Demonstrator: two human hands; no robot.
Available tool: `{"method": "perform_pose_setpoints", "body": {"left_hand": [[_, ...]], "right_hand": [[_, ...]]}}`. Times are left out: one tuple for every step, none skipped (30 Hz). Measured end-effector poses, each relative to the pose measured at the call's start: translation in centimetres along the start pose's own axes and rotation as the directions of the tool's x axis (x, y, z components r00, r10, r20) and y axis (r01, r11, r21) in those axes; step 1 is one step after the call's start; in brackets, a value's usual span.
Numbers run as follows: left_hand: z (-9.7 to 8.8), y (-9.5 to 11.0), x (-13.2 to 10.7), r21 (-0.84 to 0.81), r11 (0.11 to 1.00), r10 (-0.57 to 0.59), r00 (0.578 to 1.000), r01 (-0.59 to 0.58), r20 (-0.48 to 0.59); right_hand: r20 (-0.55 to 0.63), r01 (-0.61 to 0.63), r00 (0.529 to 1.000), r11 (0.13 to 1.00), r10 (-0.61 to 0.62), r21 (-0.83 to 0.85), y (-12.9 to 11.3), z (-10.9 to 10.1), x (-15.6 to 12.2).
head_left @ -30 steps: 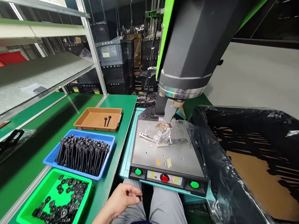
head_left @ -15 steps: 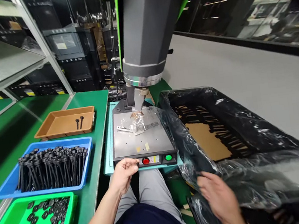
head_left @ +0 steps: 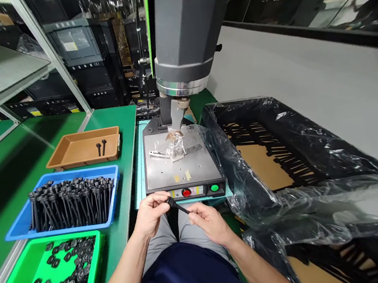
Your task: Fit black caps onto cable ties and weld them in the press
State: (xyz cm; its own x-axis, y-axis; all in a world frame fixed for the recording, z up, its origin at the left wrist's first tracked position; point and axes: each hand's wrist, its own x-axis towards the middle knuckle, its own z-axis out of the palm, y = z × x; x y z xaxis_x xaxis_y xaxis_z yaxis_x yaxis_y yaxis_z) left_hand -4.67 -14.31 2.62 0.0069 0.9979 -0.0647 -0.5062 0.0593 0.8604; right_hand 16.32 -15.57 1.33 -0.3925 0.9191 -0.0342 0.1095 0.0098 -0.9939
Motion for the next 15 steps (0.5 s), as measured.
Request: {"method": "perform_pose_setpoints", "body": {"left_hand": [[0.1,-0.1,0.0,-0.001,1.000,0.000,1.000,0.000,0.005],[0.1,-0.2,0.1,-0.003,1.000,0.000,1.000,0.000,0.007],[0.3,-0.3,0.1,-0.007,1.000,-0.002,1.000,0.002,0.007],[0.4,-0.4,0.1,-0.014,1.000,-0.007,1.000,0.007,0.006],[0.6,-0.4,0.1,-0.023,1.000,-0.014,1.000,0.014,0.003],[0.8,-0.5,0.1,-0.032,0.999,-0.023,1.000,0.023,-0.001],[0.9,-0.5,0.1,-0.040,0.999,-0.032,0.999,0.032,-0.007],[1.0,-0.5,0.1,-0.043,0.998,-0.040,0.999,0.039,-0.013],[1.2,-0.5,0.1,-0.040,0.998,-0.042,0.999,0.041,-0.021],[1.3,-0.5,0.1,-0.031,0.999,-0.040,0.999,0.039,-0.029],[1.3,-0.5,0.2,-0.021,0.999,-0.037,0.999,0.036,-0.037],[1.4,-0.5,0.2,-0.012,0.999,-0.034,0.998,0.034,-0.043],[1.4,-0.4,0.3,-0.007,0.999,-0.035,0.998,0.034,-0.045],[1.4,-0.3,0.3,-0.005,0.999,-0.037,0.998,0.037,-0.043],[1.4,-0.3,0.4,-0.007,0.999,-0.040,0.998,0.039,-0.039]], "right_hand": [[-0.003,-0.009,1.000,0.999,0.009,0.035,0.1,0.1,0.0],[-0.007,-0.017,1.000,0.997,0.017,0.070,0.2,0.2,-0.1],[-0.010,-0.024,1.000,0.994,0.025,0.103,0.3,0.4,-0.1],[-0.015,-0.029,0.999,0.991,0.032,0.134,0.4,0.6,-0.2],[-0.024,-0.034,0.999,0.987,0.038,0.160,0.5,0.7,-0.2],[-0.038,-0.037,0.998,0.984,0.044,0.175,0.6,0.9,-0.3],[-0.057,-0.038,0.997,0.983,0.049,0.181,0.7,1.1,-0.4],[-0.079,-0.037,0.996,0.983,0.052,0.179,0.8,1.3,-0.4],[-0.102,-0.036,0.993,0.984,0.054,0.176,0.9,1.5,-0.5],[-0.120,-0.036,0.991,0.983,0.058,0.179,0.9,1.7,-0.5],[-0.128,-0.040,0.990,0.980,0.066,0.195,1.0,2.0,-0.5],[-0.127,-0.048,0.989,0.972,0.079,0.229,1.0,2.2,-0.6],[-0.116,-0.061,0.989,0.960,0.096,0.274,1.0,2.4,-0.6],[-0.097,-0.079,0.989,0.943,0.116,0.323,1.0,2.6,-0.6],[-0.077,-0.097,0.988,0.924,0.135,0.370,1.0,2.7,-0.5]]}}
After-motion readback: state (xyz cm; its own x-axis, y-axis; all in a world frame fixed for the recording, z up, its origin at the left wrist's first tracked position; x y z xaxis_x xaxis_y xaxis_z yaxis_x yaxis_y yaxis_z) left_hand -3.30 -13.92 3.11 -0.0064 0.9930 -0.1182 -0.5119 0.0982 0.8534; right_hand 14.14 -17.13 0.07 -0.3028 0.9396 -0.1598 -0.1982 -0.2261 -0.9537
